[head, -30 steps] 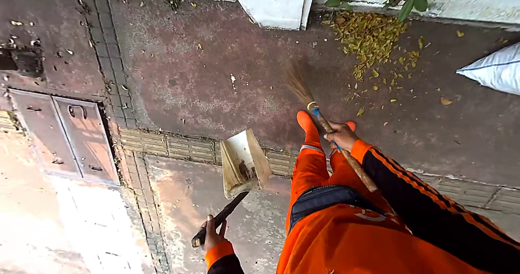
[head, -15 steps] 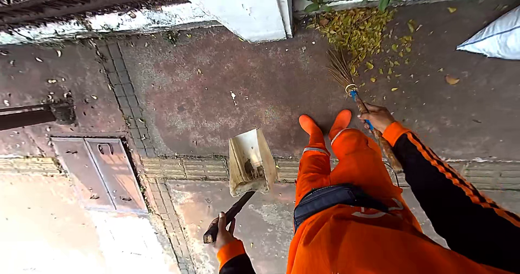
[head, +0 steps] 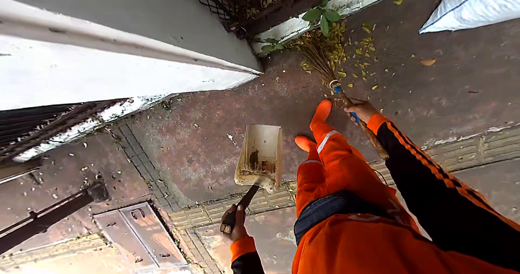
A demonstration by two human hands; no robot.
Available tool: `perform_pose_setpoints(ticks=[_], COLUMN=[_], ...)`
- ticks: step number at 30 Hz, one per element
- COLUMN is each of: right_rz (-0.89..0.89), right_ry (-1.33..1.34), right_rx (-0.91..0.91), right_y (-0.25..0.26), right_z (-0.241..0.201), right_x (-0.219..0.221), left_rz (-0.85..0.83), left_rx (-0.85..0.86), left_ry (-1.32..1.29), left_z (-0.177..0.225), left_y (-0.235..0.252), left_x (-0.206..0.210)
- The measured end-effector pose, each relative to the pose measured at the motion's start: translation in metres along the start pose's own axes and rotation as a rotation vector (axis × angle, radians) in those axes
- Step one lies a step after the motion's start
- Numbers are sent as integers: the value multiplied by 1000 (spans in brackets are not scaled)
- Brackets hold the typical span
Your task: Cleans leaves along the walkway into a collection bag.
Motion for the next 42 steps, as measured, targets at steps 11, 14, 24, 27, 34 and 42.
perform_pose_setpoints(ticks=[11,14,24,27,34,42], right_rz=[-88,-31,-165,-17,131,33], right_ry=[41,170,-158,6,122,-168], right_rx=[-12,68,-94,-81,31,-130], right_y=[101,37,86,124,-36,73], right_z=[-41,-25,-30,-31,-5,-21], right_x=[10,-34,30,-22,-35,47], left_rz=[-265,-292,-246,-242,-285,-384], left_rx=[229,259,166,169,180,347], left_ry=[174,162,209,213,237,266], left_z=[97,121,131,136,124,116], left_y=[1,-5,15,29,80,109], left_x=[187,190,210,194,181,191])
Point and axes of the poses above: each hand's wrist, its own y-axis towards the middle knuckle, its own x-axis out of the palm, z = x × y, the point moved 7 cm from there along y, towards the middle knuckle, and after that the axes turned 12 degrees about z, right-handed, at the moved point
